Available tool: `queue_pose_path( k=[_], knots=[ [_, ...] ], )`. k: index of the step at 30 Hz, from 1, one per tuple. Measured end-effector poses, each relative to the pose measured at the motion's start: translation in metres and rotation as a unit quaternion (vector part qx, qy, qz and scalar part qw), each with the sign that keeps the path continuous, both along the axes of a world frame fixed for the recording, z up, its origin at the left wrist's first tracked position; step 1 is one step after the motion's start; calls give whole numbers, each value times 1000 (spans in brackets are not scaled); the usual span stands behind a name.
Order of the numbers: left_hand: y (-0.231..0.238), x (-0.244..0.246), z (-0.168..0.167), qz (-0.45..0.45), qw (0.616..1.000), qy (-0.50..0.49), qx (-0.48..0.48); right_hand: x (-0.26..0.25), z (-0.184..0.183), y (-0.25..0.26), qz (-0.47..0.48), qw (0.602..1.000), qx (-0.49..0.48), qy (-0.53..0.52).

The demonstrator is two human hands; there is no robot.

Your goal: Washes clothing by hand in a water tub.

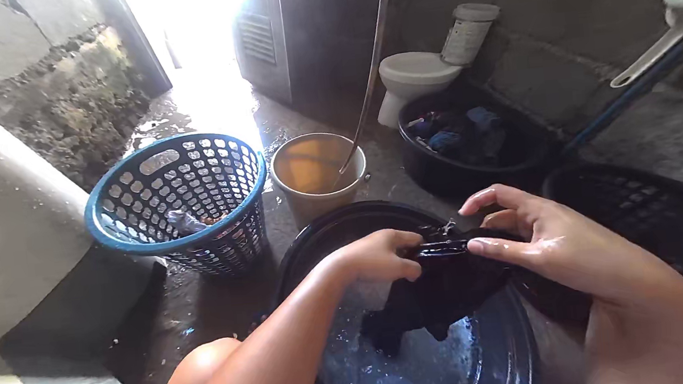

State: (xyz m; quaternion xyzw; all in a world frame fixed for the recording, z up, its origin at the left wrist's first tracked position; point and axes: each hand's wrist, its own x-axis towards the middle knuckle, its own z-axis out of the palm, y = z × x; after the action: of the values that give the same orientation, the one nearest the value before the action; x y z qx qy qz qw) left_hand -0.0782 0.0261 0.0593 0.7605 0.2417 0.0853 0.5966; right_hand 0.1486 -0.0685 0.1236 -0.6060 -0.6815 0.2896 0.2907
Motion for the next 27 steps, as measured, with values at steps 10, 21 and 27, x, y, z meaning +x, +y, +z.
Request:
queue_pose_path(
  k=[10,21,27],
  knots=[
    [-17,10,-166,-36,910,398,112,2,-251,30,46,906,-402,-122],
    [-109,-9,-250,-81,885,456,-53,-63,-348,-48,170,808,-531,-191],
    [-60,16,-163,-10,963,255,-90,-18,-241,0,129,914,-330,199]
  ],
)
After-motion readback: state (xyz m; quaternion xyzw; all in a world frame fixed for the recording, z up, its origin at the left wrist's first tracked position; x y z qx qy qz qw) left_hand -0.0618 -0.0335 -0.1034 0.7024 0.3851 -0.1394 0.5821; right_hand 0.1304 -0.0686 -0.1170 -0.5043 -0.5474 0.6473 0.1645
